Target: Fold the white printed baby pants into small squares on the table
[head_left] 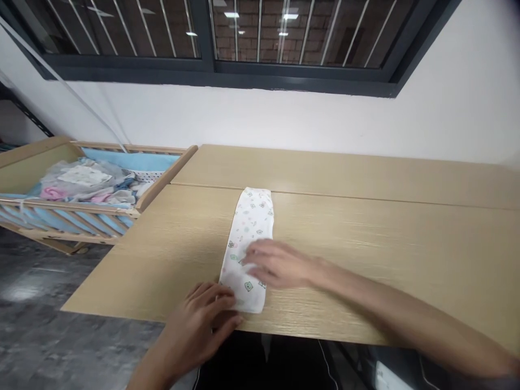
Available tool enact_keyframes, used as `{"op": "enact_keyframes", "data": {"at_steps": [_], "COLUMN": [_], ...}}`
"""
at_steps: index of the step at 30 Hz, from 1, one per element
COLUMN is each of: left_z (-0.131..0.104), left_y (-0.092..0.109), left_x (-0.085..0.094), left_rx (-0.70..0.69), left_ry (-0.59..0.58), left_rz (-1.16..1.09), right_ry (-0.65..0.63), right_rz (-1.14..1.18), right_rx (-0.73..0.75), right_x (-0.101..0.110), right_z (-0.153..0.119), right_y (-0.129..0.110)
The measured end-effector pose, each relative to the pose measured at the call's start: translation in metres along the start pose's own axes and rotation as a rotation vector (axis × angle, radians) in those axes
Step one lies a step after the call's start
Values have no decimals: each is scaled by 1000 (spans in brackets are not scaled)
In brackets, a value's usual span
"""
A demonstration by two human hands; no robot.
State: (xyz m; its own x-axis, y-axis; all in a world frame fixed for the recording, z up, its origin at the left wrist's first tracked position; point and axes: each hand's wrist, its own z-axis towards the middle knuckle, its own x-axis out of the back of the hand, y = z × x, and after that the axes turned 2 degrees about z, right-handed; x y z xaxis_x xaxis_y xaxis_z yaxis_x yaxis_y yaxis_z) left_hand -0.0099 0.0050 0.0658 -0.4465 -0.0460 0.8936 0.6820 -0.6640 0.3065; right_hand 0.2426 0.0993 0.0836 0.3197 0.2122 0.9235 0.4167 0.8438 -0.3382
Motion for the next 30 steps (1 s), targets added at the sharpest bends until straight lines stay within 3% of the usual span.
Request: {"op": "enact_keyframes", "data": {"at_steps": [3,7,10,13,17,20,23,26,30], "left_z": [-1,-2,0,2,15,45,95,154,218], "left_y": [0,12,27,39,41,32,12,-17,-54], "left_x": [-2,-3,2,9,23,35,45,45,23], "left_rx": [-60,-182,-212,-189,-121,-82,-9,138,255], "left_ry": [-57,-88,-113,-105,-27,83,101,100,-41], "left_rz": [-33,-49,-106,-183,-221,-181,-116,-16,114], "right_ry": [-23,86,169,148,70,137,291,465,578], "right_rz": [-39,-220,-224,10,362,511,583,606,484], "right_rx": [31,-17,-37,-188,-346,-383,-469,-515,-563], "right_x": [-18,-50,-59,-41,8,39,53,53,39], "right_z": [-40,-82,-98,-99,-89,-75,-53,-23,15], "right_y": [-37,-66,-82,-95,-96,-72,-26,31,101]}}
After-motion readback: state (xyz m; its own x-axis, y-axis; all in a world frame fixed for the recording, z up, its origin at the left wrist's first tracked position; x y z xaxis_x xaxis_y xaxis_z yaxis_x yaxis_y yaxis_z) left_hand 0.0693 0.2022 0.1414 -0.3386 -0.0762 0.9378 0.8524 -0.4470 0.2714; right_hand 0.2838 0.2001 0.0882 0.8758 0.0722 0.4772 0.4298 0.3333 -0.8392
